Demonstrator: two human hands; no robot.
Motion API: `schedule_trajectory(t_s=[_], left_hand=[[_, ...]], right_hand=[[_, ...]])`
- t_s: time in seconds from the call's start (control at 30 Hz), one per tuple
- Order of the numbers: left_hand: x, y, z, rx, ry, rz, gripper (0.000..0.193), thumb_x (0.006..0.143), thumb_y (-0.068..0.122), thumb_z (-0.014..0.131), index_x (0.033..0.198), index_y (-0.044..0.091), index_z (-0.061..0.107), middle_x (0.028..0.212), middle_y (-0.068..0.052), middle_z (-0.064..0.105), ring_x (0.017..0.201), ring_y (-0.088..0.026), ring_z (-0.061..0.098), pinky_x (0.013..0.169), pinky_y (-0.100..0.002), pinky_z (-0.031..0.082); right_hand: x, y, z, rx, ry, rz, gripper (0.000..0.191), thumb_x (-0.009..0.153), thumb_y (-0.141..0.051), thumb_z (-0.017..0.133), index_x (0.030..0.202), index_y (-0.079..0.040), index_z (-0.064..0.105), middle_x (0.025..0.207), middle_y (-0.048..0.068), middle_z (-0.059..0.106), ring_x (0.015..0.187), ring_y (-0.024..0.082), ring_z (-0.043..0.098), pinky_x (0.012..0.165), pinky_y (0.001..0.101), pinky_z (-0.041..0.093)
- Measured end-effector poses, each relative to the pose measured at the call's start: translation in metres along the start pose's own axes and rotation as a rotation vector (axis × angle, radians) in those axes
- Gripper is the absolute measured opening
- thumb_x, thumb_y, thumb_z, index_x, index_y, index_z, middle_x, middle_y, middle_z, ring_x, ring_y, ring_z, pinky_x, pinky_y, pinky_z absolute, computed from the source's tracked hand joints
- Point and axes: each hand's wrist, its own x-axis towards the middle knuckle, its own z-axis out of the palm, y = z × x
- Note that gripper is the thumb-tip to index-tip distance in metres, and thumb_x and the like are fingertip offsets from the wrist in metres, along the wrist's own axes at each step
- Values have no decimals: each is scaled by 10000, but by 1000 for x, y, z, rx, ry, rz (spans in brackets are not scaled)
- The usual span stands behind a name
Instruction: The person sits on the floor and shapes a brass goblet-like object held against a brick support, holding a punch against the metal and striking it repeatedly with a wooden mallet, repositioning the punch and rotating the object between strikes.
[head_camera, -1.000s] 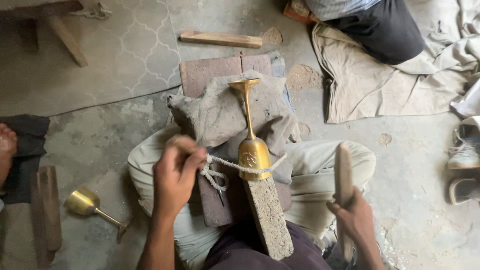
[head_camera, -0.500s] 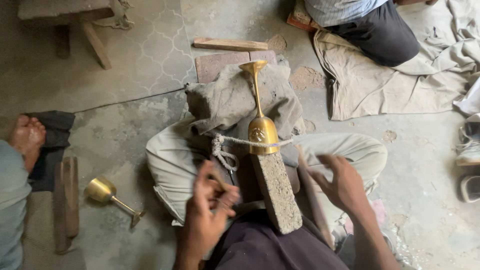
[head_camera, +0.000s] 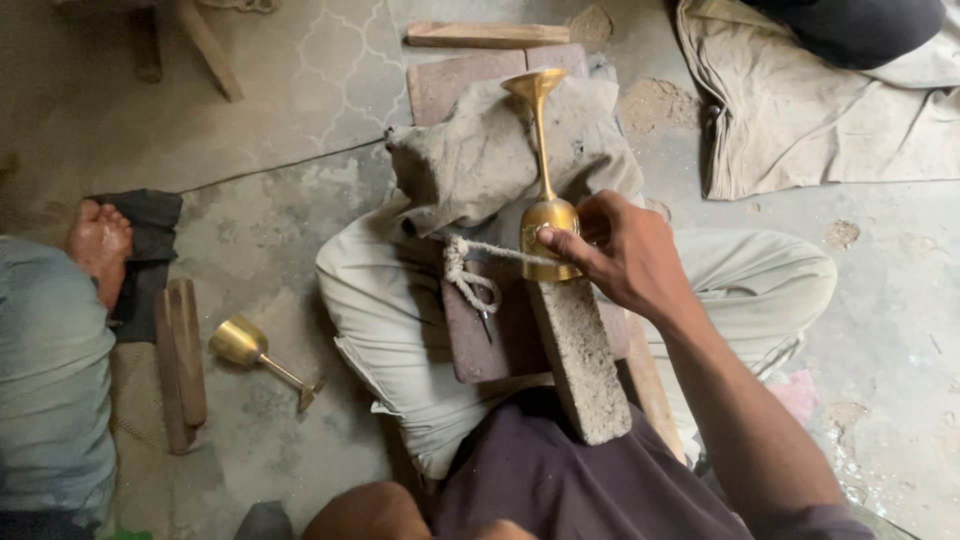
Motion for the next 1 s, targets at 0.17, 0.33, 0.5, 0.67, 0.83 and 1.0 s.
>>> schedule_trajectory(t_s=[0.17, 0.33, 0.5, 0.67, 0.83, 1.0], left_hand=[[13, 3, -48, 219, 274, -83, 198, 1020, 126, 636, 1128, -40, 626, 949, -115, 731, 829, -173, 741, 728, -313, 638], [30, -15, -92, 596, 485, -551, 213, 987, 74, 692, 1139, -53, 613, 922, -115, 720, 816, -167, 726, 743, -311, 626], [65, -47, -114, 822, 409, -605, 247, 953, 51, 737, 1150, -33, 614, 971, -98, 724, 826, -147, 731, 724, -297, 632], [109, -78, -121, 1208, 60, -467, 381, 897, 53, 786, 1241, -6, 632, 978, -68, 777, 924, -114, 779, 784, -271, 648], [138, -108, -123, 1009, -57, -712, 386, 899, 77, 779, 1264, 41, 655, 912, -60, 793, 839, -125, 786, 715, -268, 649], [146, -125, -129, 1059, -262, -715, 336, 896, 169, 791, 1177, 44, 656, 852, -97, 749, 778, -156, 779, 634, -309, 608]], right_hand=[[-14, 39, -2, 308, 1, -15, 559, 934, -461, 658, 1236, 10, 653, 1091, 177, 764, 1005, 258, 754, 848, 388, 589], [-66, 113, -5, 198, 138, 294, 449, 1004, -385, 587, 1261, -21, 646, 1136, 191, 751, 1049, 293, 736, 880, 415, 584], [-123, 160, 25, -123, -331, 667, 619, 918, -488, 655, 1335, -44, 541, 1142, 220, 734, 955, 317, 764, 870, 419, 633], [-146, 163, 53, -278, -391, 605, 759, 889, -499, 655, 1461, -52, 435, 1139, 243, 598, 894, 386, 721, 797, 467, 616], [-140, 176, -39, 183, -559, 1085, 554, 918, -494, 703, 1277, -74, 683, 1004, 252, 779, 727, 391, 718, 641, 508, 603], [-123, 156, -113, -321, -199, 1036, 580, 988, -441, 666, 1394, -48, 534, 954, 208, 795, 701, 321, 760, 570, 412, 673]])
